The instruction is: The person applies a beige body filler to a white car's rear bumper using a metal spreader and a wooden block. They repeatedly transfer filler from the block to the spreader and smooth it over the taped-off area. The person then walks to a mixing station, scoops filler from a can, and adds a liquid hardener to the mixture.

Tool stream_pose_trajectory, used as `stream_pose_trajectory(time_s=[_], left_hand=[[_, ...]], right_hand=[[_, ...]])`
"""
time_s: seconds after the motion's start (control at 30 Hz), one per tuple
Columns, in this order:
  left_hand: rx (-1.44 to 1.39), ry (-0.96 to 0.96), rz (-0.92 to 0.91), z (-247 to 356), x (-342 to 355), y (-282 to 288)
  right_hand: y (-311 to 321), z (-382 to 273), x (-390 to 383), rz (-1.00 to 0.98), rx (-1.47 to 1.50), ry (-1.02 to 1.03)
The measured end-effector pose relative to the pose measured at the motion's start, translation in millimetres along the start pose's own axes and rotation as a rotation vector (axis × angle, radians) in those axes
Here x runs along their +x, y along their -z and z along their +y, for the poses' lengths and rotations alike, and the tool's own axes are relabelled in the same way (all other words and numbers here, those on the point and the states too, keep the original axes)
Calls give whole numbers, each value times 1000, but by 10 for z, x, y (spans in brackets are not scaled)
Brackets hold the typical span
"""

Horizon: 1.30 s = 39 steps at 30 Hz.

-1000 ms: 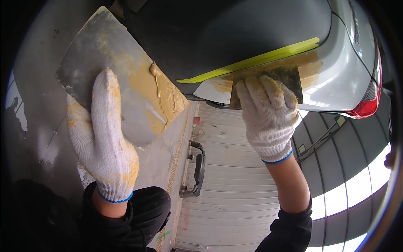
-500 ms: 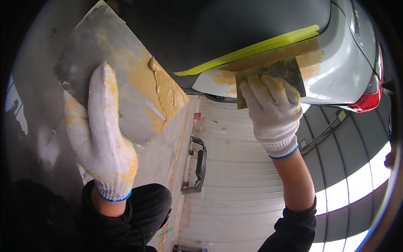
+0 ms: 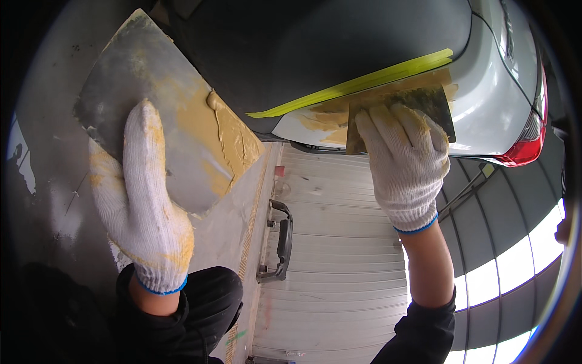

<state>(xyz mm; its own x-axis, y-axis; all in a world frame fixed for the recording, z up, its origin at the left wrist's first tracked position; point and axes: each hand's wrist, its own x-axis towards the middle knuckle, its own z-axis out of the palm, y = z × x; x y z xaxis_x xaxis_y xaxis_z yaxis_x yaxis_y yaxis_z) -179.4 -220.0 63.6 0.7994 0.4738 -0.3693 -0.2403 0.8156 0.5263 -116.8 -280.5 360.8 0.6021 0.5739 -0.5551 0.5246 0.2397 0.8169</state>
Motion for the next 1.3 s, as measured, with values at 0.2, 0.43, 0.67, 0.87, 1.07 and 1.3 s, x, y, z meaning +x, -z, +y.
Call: stream_pose_trajectory(time_s=[0.2, 0.43, 0.67, 0.87, 1.07, 1.3], left_hand=[[23, -23, -1, -18, -4, 12], [153, -132, -24, 4, -32, 27], [315, -202, -87, 18, -107, 67], [159, -49, -45, 69, -140, 20], [123, 93, 10, 201, -81, -21], [64, 191, 40, 155, -64, -15]], right_hand=[[-29, -14, 75, -50, 0, 7], [15, -42, 21, -140, -24, -29], [-18, 7, -227, -50, -9, 3], [66, 287, -211, 146, -6, 37], [74, 332, -29, 76, -23, 52], [11, 335, 32, 39, -56, 55]])
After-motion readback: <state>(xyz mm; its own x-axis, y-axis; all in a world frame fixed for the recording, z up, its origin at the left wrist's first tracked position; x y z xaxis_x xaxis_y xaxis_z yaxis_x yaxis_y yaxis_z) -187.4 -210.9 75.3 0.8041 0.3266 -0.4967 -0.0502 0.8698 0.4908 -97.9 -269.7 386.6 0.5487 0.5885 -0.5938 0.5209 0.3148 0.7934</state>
